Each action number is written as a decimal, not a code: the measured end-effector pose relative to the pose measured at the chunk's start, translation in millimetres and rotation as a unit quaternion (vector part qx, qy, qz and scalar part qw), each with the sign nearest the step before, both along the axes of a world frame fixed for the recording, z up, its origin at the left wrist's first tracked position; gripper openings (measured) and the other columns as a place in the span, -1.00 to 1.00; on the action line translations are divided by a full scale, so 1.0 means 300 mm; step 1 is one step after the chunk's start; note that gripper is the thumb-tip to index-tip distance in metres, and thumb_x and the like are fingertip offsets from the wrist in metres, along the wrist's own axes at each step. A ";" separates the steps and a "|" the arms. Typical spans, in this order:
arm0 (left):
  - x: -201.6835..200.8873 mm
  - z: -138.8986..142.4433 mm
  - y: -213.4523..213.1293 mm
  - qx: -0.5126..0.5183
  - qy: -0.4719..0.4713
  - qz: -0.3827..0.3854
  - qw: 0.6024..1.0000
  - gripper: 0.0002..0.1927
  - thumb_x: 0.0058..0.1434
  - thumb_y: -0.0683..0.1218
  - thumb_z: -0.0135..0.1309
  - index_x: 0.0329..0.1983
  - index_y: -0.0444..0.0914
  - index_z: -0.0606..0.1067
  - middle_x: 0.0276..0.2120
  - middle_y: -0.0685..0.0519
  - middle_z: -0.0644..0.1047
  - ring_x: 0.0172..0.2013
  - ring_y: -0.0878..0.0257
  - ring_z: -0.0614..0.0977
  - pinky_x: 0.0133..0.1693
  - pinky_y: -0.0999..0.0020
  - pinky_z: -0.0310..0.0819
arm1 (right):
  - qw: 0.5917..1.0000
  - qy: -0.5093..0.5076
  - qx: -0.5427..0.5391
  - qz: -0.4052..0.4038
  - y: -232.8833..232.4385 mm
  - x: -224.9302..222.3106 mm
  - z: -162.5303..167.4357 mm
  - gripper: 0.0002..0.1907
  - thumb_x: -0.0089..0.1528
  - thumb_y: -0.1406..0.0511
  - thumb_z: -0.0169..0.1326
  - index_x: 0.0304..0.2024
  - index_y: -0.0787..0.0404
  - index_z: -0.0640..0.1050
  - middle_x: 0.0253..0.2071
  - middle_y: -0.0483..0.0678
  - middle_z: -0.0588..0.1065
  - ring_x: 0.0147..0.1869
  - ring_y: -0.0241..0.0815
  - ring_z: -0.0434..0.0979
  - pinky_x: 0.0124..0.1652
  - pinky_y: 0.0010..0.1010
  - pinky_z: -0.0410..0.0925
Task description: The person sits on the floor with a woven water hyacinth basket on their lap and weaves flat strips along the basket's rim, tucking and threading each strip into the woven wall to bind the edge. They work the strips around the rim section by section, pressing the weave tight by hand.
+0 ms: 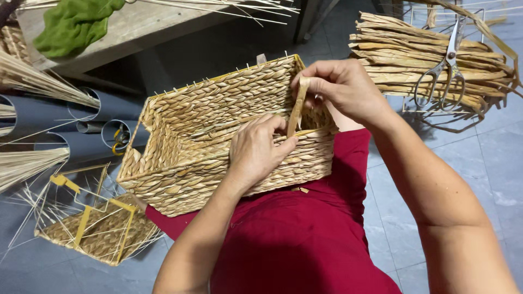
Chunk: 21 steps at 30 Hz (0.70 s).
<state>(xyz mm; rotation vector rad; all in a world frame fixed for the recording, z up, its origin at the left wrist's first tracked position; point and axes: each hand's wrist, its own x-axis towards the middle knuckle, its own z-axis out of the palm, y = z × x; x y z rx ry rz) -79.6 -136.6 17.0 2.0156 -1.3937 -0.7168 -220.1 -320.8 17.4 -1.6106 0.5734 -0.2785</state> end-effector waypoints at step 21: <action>0.018 0.006 0.036 -0.091 0.075 -0.044 0.992 -0.71 0.16 -0.08 0.21 -0.09 -0.20 0.46 -0.25 0.05 0.57 -0.22 0.09 0.65 -0.18 0.16 0.50 | 0.987 0.115 0.098 0.052 0.019 0.060 -0.112 -0.81 0.39 0.32 0.02 -0.14 0.33 0.59 -0.41 -0.12 0.55 -0.44 -0.40 0.54 -0.46 -0.57 0.43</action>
